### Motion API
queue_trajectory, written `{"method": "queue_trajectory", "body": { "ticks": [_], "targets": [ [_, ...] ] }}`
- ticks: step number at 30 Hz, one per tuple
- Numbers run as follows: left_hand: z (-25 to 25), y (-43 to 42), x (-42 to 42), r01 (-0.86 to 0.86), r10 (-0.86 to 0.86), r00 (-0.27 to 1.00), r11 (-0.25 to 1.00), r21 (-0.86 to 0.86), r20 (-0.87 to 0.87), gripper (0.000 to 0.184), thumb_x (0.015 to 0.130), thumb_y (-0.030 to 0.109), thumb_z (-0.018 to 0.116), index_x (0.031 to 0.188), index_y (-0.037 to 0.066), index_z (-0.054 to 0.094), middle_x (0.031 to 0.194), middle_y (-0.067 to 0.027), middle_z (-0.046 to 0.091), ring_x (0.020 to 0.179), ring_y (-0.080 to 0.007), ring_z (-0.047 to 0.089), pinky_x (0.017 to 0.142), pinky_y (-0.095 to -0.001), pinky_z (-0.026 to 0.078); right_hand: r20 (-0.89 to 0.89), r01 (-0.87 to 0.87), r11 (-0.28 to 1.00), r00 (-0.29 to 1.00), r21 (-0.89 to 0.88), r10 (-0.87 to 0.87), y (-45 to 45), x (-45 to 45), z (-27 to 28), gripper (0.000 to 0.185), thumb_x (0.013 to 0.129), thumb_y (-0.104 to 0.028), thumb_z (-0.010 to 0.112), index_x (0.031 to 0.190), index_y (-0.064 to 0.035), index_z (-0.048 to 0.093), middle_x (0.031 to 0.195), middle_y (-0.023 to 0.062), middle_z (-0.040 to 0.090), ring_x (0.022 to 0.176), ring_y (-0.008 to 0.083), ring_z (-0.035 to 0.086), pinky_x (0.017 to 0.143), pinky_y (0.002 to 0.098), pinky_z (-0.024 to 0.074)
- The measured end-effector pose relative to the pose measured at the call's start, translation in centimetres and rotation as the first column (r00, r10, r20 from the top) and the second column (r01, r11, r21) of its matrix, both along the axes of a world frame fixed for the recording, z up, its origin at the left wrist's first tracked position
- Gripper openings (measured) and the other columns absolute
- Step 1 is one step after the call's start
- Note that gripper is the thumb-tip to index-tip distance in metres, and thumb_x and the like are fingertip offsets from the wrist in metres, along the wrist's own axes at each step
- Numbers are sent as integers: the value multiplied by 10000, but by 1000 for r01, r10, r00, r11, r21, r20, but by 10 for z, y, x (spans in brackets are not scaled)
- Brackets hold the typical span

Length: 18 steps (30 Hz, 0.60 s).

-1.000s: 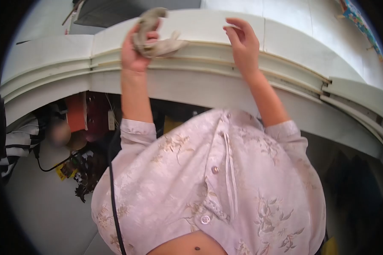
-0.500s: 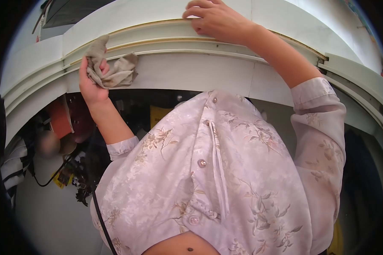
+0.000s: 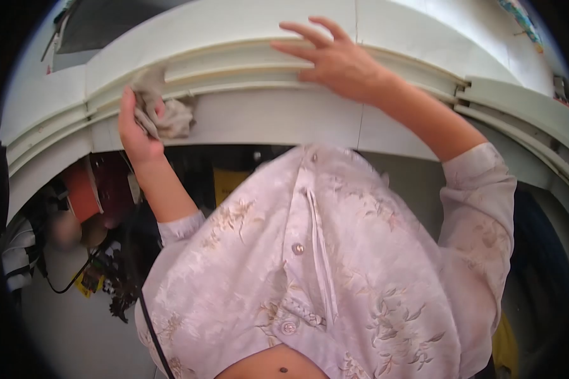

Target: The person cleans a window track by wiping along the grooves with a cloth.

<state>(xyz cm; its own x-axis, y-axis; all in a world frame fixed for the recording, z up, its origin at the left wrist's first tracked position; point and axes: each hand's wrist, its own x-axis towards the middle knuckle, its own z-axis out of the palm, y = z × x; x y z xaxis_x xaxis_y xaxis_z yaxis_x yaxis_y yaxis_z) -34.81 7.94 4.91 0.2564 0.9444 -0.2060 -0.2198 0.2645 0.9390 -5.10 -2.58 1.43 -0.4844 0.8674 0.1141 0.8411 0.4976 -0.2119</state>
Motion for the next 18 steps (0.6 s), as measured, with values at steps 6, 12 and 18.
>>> {"method": "queue_trajectory", "body": {
  "ticks": [6, 12, 18],
  "targets": [
    [2, -12, 3, -68, 67, 997, 997, 43, 38, 250, 853, 200, 458, 1020, 17, 498, 880, -37, 542, 680, -84, 484, 557, -214, 394, 56, -110, 989, 993, 102, 105, -8, -1, -4, 154, 720, -174, 542, 575, -126, 561, 1244, 13, 440, 1249, 211, 261, 1041, 429, 167],
    [6, -25, 3, -96, 96, 995, 995, 18, -26, 275, 861, 203, 446, 1047, 1, 466, 900, -41, 544, 733, -88, 499, 594, -205, 401, 66, -208, 973, 977, 102, 202, -1, 2, -4, 50, 751, -140, 538, 736, -101, 565, 1145, 47, 481, 1152, 205, 379, 1019, 390, 243],
    [7, -24, -1, -210, 214, 975, 975, 78, -56, 262, 849, 206, 478, 1018, 7, 502, 905, -46, 538, 801, -95, 496, 640, -232, 418, -311, 291, 957, 909, 0, -277, 76, 22, 34, 206, 812, -218, 491, 820, -32, 579, 756, 159, 578, 732, 332, 541, 666, 411, 428]
  ]
}}
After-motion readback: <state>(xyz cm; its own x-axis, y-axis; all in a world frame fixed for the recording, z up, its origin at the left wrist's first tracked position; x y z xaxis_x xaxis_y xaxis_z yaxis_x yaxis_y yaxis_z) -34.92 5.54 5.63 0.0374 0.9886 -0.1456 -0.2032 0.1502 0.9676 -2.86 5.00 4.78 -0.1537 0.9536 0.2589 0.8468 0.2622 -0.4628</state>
